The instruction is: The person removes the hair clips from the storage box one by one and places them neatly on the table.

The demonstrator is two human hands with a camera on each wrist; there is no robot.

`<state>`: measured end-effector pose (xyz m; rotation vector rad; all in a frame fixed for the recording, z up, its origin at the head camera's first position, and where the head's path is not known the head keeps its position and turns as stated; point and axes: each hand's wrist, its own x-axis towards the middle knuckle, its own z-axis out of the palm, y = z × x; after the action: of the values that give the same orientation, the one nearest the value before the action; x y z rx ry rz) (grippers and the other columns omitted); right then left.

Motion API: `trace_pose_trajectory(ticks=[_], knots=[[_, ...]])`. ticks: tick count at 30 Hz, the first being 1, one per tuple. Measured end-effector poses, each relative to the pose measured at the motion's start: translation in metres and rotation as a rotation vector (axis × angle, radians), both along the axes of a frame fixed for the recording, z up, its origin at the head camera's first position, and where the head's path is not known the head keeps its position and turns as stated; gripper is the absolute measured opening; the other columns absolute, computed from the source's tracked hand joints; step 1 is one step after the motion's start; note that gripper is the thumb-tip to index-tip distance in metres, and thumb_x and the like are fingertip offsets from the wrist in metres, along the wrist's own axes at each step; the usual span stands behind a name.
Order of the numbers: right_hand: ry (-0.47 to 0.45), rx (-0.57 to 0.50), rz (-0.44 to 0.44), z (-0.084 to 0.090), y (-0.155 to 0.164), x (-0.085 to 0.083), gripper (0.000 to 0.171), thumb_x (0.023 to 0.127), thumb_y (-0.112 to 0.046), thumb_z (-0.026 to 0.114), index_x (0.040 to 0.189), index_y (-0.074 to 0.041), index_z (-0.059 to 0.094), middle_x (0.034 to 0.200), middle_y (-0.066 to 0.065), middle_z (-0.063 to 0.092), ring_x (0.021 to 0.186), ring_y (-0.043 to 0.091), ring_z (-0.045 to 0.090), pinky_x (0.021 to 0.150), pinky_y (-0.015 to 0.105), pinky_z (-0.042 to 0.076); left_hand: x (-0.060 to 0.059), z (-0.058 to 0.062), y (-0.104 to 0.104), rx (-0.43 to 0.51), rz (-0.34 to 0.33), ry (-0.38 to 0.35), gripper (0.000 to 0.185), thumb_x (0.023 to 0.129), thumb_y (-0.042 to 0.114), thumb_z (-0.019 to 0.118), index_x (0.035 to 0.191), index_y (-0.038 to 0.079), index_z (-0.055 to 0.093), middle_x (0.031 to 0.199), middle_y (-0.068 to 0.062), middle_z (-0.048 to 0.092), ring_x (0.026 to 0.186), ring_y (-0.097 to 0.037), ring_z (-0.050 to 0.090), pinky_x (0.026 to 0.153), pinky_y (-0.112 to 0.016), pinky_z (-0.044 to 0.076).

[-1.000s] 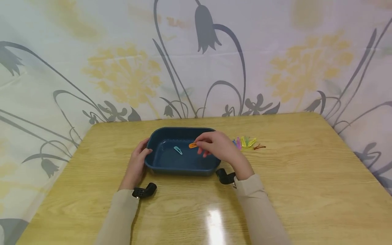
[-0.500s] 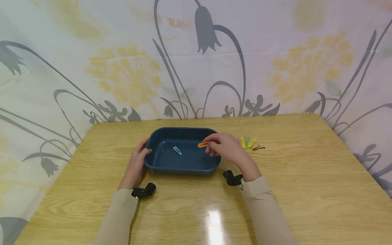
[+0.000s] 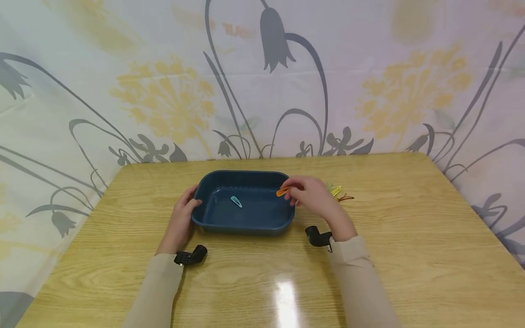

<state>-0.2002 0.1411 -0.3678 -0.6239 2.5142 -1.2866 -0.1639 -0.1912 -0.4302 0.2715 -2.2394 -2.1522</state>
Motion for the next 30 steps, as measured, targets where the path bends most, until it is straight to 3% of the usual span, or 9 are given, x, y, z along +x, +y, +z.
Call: trace_pose_trajectory(ticks=[11, 14, 18, 21, 30], knots=[[0.008, 0.023, -0.061, -0.009, 0.021, -0.007, 0.027, 0.094, -0.013, 0.042, 0.112, -0.007, 0.060, 0.092, 0.016, 0.063, 0.079, 0.032, 0.058, 0.068, 0.039, 0.048, 0.001, -0.001, -0.001, -0.028, 0.003, -0.022, 0.047, 0.091, 0.016, 0.046, 0.137, 0.020, 0.041, 0.141, 0.002, 0.039, 0.127, -0.015, 0.036, 0.106, -0.036, 0.027], [-0.017, 0.000, -0.073, -0.011, 0.026, -0.008, 0.027, 0.094, -0.012, 0.041, 0.112, -0.005, 0.060, 0.093, 0.019, 0.062, 0.079, 0.033, 0.058, 0.069, 0.039, 0.049, 0.004, 0.007, 0.002, -0.024, -0.010, -0.034, 0.047, 0.092, 0.015, 0.045, 0.138, 0.019, 0.039, 0.142, 0.001, 0.038, 0.128, -0.017, 0.035, 0.107, -0.037, 0.026], [-0.044, -0.026, -0.086, -0.015, 0.033, -0.010, 0.029, 0.094, -0.011, 0.040, 0.114, -0.001, 0.057, 0.095, 0.021, 0.062, 0.080, 0.035, 0.058, 0.071, 0.041, 0.050, 0.004, 0.008, 0.002, -0.025, -0.013, -0.033, 0.047, 0.092, 0.016, 0.046, 0.138, 0.018, 0.039, 0.142, 0.001, 0.038, 0.128, -0.017, 0.035, 0.107, -0.037, 0.026], [-0.056, -0.028, -0.100, -0.019, 0.038, -0.012, 0.030, 0.094, -0.012, 0.039, 0.116, 0.000, 0.055, 0.097, 0.022, 0.063, 0.081, 0.036, 0.059, 0.072, 0.042, 0.050, 0.000, 0.001, -0.001, -0.032, -0.008, -0.022, 0.047, 0.092, 0.017, 0.046, 0.138, 0.020, 0.040, 0.141, 0.002, 0.039, 0.127, -0.016, 0.035, 0.107, -0.036, 0.026], [-0.066, -0.009, -0.175, -0.029, 0.060, -0.016, 0.032, 0.094, -0.017, 0.041, 0.117, 0.000, 0.057, 0.097, 0.017, 0.066, 0.081, 0.026, 0.061, 0.072, 0.033, 0.051, 0.000, 0.000, 0.000, -0.030, -0.010, -0.023, 0.047, 0.091, 0.016, 0.046, 0.137, 0.019, 0.040, 0.141, 0.002, 0.039, 0.127, -0.016, 0.036, 0.107, -0.036, 0.026]])
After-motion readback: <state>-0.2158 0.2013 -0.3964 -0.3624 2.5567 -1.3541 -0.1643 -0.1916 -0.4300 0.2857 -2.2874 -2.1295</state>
